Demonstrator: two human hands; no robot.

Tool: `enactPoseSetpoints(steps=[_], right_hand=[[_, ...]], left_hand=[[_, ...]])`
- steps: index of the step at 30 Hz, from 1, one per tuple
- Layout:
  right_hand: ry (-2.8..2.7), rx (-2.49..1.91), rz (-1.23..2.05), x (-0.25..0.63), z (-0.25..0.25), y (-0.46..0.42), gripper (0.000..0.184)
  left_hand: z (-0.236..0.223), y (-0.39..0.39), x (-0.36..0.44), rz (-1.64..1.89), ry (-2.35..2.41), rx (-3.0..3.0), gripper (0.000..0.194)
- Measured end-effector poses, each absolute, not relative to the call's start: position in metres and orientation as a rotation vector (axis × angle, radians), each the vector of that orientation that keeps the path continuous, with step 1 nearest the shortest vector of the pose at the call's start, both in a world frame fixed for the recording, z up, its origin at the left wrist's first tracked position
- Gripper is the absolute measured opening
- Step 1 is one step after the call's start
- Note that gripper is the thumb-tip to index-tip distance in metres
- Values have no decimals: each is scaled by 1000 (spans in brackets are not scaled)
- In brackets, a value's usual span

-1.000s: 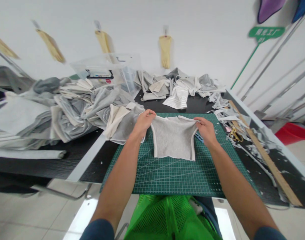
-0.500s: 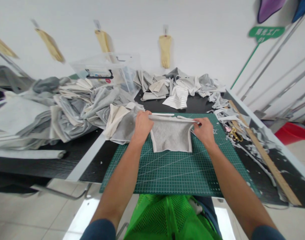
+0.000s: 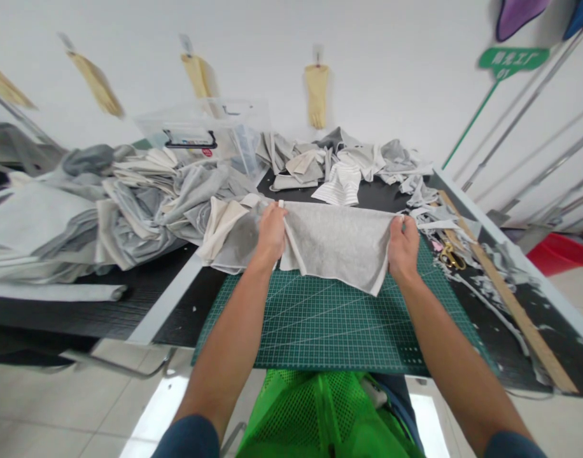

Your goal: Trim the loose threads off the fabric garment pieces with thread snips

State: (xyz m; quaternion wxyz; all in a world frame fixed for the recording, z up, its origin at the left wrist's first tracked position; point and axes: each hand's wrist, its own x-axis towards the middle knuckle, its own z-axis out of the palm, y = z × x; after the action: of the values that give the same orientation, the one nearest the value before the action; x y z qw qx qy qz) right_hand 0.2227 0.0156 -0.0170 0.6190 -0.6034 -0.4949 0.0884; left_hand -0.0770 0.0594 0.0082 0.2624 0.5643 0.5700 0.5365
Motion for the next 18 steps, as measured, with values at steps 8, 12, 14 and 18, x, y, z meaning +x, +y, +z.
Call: enactPoseSetpoints(steps=[8, 12, 14, 18], right_hand=[[-1100, -1553, 298, 242, -27, 26, 44], [-1025, -1469, 803, 239, -31, 27, 38], [-1068, -1335, 1070, 238, -32, 25, 37], [-1192, -1268, 1031, 236, -34, 23, 34]], left_hand=[[-1, 59, -78, 1211, 1578, 1861, 24], [-7, 62, -78, 1184, 1483, 1619, 43], [-7, 64, -79, 1174, 1415, 1480, 35], [-6, 66, -81, 1207, 1201, 1320, 17]])
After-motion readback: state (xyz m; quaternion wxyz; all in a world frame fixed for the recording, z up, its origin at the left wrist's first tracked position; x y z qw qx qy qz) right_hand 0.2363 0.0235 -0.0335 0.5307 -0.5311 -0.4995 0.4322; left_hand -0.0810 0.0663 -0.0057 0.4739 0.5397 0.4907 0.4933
